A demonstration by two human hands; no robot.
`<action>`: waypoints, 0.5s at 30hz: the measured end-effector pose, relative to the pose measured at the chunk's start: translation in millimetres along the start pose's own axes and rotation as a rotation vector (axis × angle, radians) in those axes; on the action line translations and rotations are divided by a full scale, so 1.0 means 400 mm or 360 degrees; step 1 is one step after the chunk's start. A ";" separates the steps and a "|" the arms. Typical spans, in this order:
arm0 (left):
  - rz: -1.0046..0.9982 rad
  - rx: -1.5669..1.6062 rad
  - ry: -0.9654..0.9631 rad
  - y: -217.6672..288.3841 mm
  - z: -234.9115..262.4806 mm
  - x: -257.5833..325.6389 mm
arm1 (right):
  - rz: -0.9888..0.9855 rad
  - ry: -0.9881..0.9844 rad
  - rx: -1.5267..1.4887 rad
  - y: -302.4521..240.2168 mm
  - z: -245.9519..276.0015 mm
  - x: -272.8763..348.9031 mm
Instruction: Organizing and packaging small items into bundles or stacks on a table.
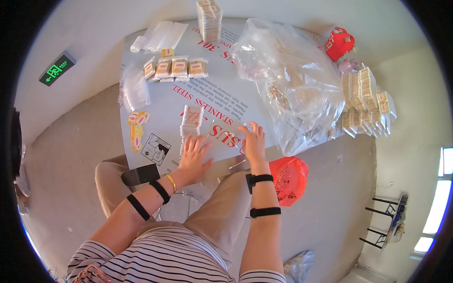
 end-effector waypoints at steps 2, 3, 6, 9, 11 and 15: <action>0.0212 -0.0201 0.0057 -0.017 0.019 -0.080 | 0.0071 -0.0095 0.0075 0.002 0.005 -0.026; 0.0203 -0.0202 0.0053 -0.021 0.027 -0.114 | 0.0062 -0.0091 0.0075 0.009 0.005 -0.031; 0.0310 -0.0366 -0.0048 -0.031 0.029 -0.174 | 0.0043 -0.0180 0.0104 0.029 -0.005 -0.033; 0.0264 -0.0524 -0.0067 -0.042 -0.007 -0.186 | 0.0062 -0.0169 0.0041 0.042 -0.014 -0.023; 0.0221 -0.0474 0.0044 -0.041 -0.021 -0.194 | 0.0051 -0.0218 0.0008 0.054 -0.020 -0.012; 0.0233 -0.0373 -0.0040 -0.006 -0.011 -0.199 | -0.0046 -0.0172 -0.0125 0.073 -0.028 0.037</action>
Point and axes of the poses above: each hand's wrist, its own x-axis away from the middle knuckle, its own z-axis out of the back of the hand, y = z × x, the point moved 2 cm from there along -x, towards the middle knuckle, and after that the axes turned 7 degrees about z, right-handed, at the moved point
